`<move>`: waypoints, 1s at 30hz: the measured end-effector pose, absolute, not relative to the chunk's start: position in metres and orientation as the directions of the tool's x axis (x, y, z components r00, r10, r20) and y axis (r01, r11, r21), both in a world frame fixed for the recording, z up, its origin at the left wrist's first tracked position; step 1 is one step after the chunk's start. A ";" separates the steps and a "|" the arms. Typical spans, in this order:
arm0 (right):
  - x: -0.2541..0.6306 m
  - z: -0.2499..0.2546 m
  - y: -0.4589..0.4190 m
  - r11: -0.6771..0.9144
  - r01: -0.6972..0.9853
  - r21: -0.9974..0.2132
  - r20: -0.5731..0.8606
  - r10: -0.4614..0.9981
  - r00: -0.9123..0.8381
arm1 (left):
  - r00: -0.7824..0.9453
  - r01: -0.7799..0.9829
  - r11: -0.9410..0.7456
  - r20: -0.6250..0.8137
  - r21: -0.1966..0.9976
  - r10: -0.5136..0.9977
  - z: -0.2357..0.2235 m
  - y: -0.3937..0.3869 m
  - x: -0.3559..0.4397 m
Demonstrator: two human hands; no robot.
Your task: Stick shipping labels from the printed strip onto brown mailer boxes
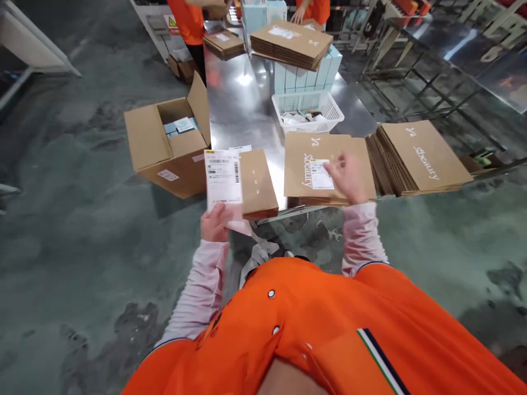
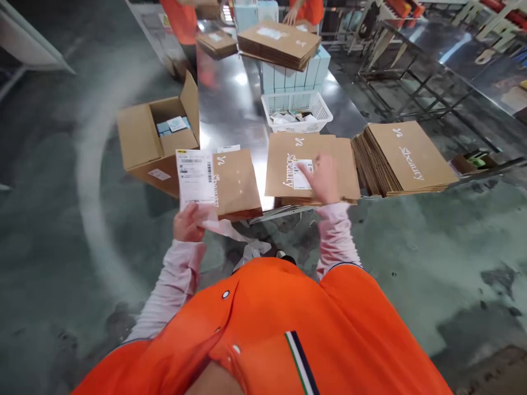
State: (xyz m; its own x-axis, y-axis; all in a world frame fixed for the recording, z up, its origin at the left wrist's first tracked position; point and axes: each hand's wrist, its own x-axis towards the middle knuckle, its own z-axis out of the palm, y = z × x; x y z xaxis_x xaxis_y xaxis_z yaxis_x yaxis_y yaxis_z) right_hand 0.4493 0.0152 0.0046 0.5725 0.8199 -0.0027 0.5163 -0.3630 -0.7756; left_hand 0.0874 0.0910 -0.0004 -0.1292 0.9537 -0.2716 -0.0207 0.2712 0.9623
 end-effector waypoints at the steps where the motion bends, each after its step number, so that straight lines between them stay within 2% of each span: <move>1: 0.419 0.005 0.019 -0.262 0.415 -0.871 -0.082 0.912 0.403 | -0.128 -0.005 0.282 -0.281 0.959 0.951 -0.002 0.079 0.095; 2: 0.386 0.004 0.023 -0.175 0.254 -0.951 -0.136 0.977 0.164 | -0.108 0.030 0.282 -0.278 0.959 0.955 -0.003 0.068 0.102; 3: 0.353 0.002 0.026 -0.125 0.069 -0.990 -0.124 0.992 0.014 | -0.063 0.071 0.273 -0.268 0.960 0.961 -0.004 0.059 0.107; 5: 0.296 -0.006 0.029 -0.090 -0.222 -0.971 -0.097 0.995 0.017 | 0.139 0.170 0.252 -0.276 0.953 0.951 -0.004 0.048 0.109; 7: 0.262 -0.016 0.026 -0.099 -0.336 -0.937 -0.150 0.980 0.132 | 0.342 0.183 0.279 -0.327 0.943 0.881 -0.001 0.048 0.104; 8: 0.254 -0.021 0.024 -0.133 -0.337 -0.932 -0.187 0.973 0.135 | 0.380 0.152 0.317 -0.351 0.936 0.856 0.000 0.050 0.099; 9: 0.249 -0.025 0.022 -0.178 -0.316 -0.932 -0.213 0.974 0.078 | 0.364 0.118 0.350 -0.369 0.929 0.855 0.001 0.053 0.095; 12: 0.252 -0.031 0.030 -0.244 -0.248 -0.937 -0.209 0.965 -0.159 | 0.139 0.114 0.351 -0.365 0.929 0.921 -0.002 0.060 0.086; 15: 0.258 -0.030 0.052 -0.251 -0.162 -0.954 -0.216 0.955 -0.204 | 0.027 0.168 0.336 -0.345 0.927 0.938 -0.012 0.057 0.085; 18: 0.258 -0.030 0.069 -0.224 0.038 -0.974 -0.227 0.952 -0.206 | 0.005 0.147 0.366 -0.371 0.919 0.929 -0.023 0.049 0.086; 21: 0.252 -0.039 0.075 -0.162 0.210 -0.964 -0.195 0.969 -0.149 | -0.093 0.128 0.389 -0.380 0.912 0.920 -0.035 0.047 0.087; 26: 0.243 -0.065 0.113 -0.075 0.330 -0.941 -0.072 0.997 0.021 | -0.304 0.201 0.504 -0.435 0.840 0.847 -0.060 0.054 0.099; 28: 0.243 -0.076 0.144 -0.073 0.421 -0.904 -0.025 0.993 0.119 | -0.310 0.239 0.534 -0.457 0.811 0.834 -0.073 0.050 0.103; 30: 0.245 -0.085 0.176 -0.150 0.546 -0.824 -0.060 0.982 0.179 | -0.281 0.261 0.578 -0.512 0.773 0.811 -0.084 0.038 0.100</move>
State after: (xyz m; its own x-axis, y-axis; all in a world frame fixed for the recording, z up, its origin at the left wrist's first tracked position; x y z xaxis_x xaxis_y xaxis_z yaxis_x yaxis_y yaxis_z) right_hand 0.2452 0.1758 -0.0853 0.1788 0.9820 -0.0602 0.5457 -0.1499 -0.8245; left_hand 0.1003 0.0377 -0.0842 -0.2814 0.8114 -0.5123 0.2609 0.5784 0.7729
